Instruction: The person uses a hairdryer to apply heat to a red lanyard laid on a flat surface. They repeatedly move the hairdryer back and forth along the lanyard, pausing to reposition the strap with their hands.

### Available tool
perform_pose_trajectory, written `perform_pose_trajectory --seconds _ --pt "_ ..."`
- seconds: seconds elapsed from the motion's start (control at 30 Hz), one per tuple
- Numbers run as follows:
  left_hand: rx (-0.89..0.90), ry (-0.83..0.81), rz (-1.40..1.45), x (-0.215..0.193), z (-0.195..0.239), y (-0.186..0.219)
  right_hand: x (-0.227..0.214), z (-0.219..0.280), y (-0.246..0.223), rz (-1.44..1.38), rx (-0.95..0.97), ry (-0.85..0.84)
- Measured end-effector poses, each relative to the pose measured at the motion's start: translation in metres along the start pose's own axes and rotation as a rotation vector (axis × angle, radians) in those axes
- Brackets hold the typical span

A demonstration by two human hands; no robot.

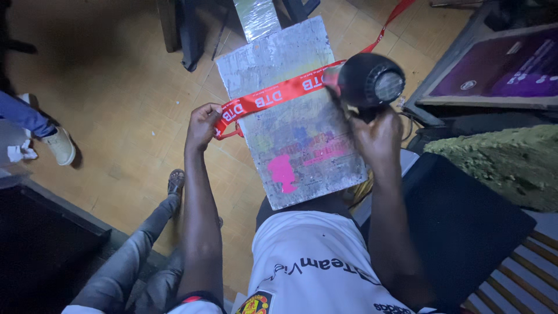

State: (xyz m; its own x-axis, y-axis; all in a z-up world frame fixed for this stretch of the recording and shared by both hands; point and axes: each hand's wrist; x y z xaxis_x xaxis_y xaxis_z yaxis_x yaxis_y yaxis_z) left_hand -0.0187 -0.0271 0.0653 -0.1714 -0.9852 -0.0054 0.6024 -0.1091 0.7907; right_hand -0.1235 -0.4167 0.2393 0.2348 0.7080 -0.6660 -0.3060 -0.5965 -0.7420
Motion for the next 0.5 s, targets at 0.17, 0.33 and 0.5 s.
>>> perform_pose_trajectory --seconds 0.17,0.33,0.5 --pt "0.003 -0.007 -0.013 -0.002 -0.015 -0.010 0.027 0.011 0.002 -0.134 -0.033 -0.102" --pt "-0.013 0.005 0.024 -0.004 -0.004 -0.002 0.055 0.018 -0.044 -0.165 -0.084 -0.226" --pt "0.007 0.015 -0.020 -0.004 -0.010 -0.013 0.096 0.026 -0.037 -0.129 -0.231 -0.326"
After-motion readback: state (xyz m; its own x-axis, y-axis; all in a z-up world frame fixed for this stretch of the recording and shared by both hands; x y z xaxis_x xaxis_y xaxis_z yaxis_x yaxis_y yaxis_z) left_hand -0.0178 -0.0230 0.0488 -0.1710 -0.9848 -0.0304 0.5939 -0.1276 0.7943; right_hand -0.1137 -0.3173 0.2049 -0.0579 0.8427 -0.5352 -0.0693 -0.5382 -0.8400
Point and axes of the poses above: each hand's wrist, its own z-axis away from the middle knuckle, its own x-axis out of the palm, y = z × x, and after that the axes turned 12 degrees about -x, right-handed
